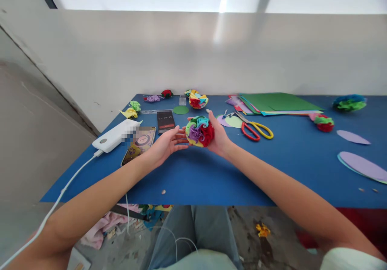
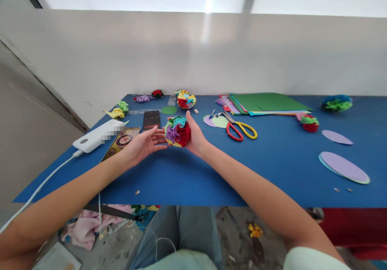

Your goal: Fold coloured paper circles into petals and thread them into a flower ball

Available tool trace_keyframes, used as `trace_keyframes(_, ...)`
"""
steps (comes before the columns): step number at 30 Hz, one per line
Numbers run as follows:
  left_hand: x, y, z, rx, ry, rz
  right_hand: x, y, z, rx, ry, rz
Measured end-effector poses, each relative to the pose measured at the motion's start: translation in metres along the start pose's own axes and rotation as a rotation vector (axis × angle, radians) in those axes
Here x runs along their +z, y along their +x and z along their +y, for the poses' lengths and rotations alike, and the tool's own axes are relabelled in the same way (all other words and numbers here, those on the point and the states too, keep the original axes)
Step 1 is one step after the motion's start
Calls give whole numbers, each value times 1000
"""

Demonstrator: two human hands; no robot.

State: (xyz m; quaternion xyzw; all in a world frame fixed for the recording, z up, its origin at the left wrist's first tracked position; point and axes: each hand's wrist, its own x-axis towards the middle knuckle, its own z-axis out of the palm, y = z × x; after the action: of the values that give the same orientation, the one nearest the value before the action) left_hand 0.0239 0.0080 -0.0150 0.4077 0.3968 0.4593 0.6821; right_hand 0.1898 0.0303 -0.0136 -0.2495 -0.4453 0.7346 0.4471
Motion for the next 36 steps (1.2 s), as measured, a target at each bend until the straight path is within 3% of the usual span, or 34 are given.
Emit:
trace_keyframes(6,1,-2,0,-38,-17,6,-9,-4,3,27,-17,-9)
trace_keyframes(10,5,-4,-2,-71,-60,-15,-7,-7,7,-65,-153,22)
trace_keyframes(13,10,-6,-3,-81,-80,-95,-5,-14,8,-299,-488,-10)
trace_keyframes(15,16,-7,-3,-87,-93,-228,-5,-19,6,-519,-813,-32)
trace_keyframes(18,26,-7,-5,-2,-83,-355,-7,-23,5,-733,-1228,-6)
trace_keyframes(20,32,-2,-6,87,8,-289,-10,-21,4,-764,-1417,25)
trace_keyframes(23,36,18,-3,235,455,-111,-21,-11,1,-770,-1541,89)
trace_keyframes(24,36,27,0,318,699,-24,-27,-6,-1,-773,-1534,132)
trace_keyframes(28,31,70,18,406,1004,163,-63,11,-14,-749,-1492,461)
trace_keyframes(31,32,94,25,464,1283,236,-96,18,-26,-593,-1632,831)
trace_keyframes(36,45,106,12,486,1663,318,-150,12,-45,-510,-1684,1118)
